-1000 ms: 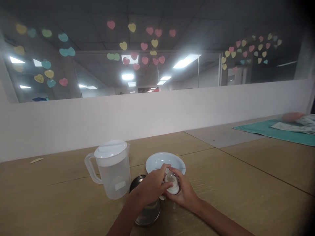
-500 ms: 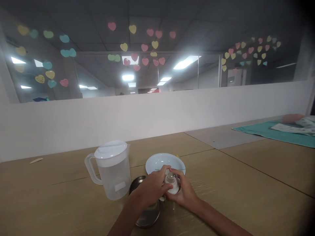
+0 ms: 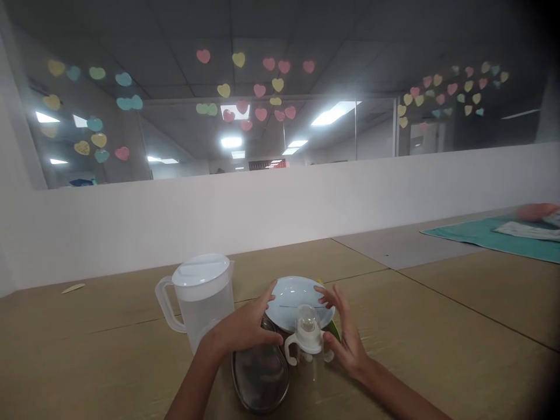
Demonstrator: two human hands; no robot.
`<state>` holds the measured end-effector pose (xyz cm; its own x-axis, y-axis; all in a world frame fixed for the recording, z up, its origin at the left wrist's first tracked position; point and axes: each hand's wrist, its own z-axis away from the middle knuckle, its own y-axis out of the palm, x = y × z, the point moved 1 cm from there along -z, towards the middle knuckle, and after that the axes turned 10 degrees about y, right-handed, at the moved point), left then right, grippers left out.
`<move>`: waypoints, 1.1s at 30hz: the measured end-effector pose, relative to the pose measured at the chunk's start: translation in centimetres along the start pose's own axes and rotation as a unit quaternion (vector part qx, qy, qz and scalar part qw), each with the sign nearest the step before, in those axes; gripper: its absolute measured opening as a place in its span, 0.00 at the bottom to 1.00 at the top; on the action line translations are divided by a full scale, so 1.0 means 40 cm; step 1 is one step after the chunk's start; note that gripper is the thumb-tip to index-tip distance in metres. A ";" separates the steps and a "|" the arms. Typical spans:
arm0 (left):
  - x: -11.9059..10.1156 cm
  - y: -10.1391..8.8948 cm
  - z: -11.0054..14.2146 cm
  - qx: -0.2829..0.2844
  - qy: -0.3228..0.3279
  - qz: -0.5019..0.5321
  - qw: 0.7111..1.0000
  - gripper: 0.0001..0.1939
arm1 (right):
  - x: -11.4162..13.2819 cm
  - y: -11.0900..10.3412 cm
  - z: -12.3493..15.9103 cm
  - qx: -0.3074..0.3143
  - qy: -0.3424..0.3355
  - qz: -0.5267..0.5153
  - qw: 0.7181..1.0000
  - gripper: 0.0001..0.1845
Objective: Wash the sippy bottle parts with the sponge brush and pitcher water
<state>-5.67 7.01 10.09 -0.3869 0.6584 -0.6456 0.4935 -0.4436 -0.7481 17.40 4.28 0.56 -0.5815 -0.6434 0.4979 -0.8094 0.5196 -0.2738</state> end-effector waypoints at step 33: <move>-0.002 0.134 -0.081 -0.022 0.097 0.014 0.995 0.46 | -0.012 0.008 -0.013 -0.159 0.116 -0.012 0.980 0.24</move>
<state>-0.46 6.54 6.64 -0.2172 0.7534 -0.6207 0.5364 -0.4391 -0.7207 17.47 5.06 0.67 -0.4978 -0.5321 0.6849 -0.7348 0.6783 -0.0071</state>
